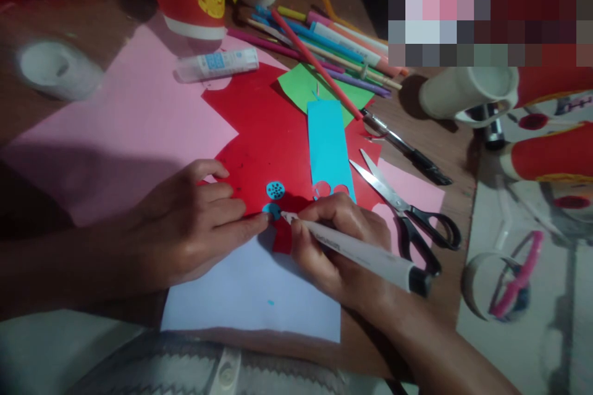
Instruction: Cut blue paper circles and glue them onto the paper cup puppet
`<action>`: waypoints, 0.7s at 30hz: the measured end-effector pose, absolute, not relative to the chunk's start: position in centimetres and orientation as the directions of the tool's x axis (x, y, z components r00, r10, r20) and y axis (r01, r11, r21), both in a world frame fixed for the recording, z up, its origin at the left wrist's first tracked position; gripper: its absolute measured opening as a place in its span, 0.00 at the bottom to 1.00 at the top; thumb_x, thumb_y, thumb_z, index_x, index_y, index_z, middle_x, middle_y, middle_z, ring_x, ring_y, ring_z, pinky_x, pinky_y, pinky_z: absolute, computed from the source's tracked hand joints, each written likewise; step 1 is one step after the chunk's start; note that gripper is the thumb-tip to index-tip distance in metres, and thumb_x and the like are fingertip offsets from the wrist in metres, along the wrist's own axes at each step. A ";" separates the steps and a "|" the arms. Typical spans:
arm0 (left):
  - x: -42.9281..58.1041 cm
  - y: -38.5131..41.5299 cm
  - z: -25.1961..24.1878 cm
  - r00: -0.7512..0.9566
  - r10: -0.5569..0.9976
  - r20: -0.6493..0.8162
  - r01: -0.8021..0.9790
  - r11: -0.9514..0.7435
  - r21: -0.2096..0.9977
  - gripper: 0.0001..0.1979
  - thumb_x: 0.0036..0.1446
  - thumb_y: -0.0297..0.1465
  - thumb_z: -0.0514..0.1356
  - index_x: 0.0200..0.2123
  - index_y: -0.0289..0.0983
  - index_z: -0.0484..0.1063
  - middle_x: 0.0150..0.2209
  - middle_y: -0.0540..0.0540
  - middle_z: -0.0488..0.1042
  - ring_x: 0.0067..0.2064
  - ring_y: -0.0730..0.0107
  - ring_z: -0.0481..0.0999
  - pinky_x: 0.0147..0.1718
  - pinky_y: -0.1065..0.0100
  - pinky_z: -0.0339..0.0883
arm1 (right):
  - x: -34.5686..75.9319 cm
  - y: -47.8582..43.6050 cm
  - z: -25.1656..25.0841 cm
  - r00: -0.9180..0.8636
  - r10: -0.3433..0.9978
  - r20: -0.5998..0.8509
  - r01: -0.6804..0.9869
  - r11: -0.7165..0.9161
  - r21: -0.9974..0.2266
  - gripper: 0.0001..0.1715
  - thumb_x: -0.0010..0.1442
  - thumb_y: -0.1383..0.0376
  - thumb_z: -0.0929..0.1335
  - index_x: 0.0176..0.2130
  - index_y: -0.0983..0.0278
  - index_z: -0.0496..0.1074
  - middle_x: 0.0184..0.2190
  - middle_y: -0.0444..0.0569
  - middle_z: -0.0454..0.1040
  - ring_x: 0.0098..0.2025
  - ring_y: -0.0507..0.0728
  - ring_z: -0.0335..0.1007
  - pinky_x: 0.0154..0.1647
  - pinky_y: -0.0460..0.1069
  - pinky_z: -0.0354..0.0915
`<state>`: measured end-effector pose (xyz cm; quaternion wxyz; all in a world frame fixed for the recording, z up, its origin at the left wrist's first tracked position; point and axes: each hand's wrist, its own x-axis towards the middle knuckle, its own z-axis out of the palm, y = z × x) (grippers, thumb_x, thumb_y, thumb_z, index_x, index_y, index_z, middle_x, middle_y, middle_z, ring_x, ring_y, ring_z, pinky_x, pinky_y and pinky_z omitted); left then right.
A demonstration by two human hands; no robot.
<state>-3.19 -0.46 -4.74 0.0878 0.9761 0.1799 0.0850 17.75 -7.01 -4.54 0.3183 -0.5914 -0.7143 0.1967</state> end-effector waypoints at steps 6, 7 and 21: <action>-3.4 -0.4 -4.5 0.929 0.362 0.078 0.337 -0.914 0.224 0.12 0.56 0.24 0.52 0.40 0.40 0.72 0.23 0.52 0.67 0.29 0.70 0.68 0.45 0.57 0.60 | 17.5 -7.0 -4.6 -0.109 0.969 0.224 0.725 0.232 -0.649 0.05 0.55 0.65 0.68 0.31 0.59 0.65 0.18 0.38 0.69 0.16 0.47 0.61 0.15 0.45 0.56; -3.4 -0.5 -4.3 0.931 0.360 0.065 0.339 -0.915 0.219 0.12 0.56 0.24 0.51 0.41 0.40 0.72 0.24 0.52 0.68 0.30 0.70 0.69 0.46 0.57 0.60 | 17.5 -7.1 -4.6 -0.092 0.968 0.232 0.724 0.225 -0.652 0.05 0.55 0.65 0.69 0.31 0.59 0.66 0.19 0.38 0.69 0.17 0.48 0.62 0.16 0.45 0.56; -3.4 -0.5 -4.4 0.929 0.362 0.071 0.339 -0.913 0.227 0.12 0.56 0.24 0.52 0.40 0.40 0.72 0.23 0.52 0.69 0.28 0.70 0.68 0.44 0.56 0.62 | 17.3 -7.3 -5.0 0.113 0.978 0.178 0.532 0.092 -0.842 0.03 0.54 0.68 0.69 0.30 0.61 0.69 0.22 0.41 0.70 0.20 0.49 0.62 0.16 0.46 0.56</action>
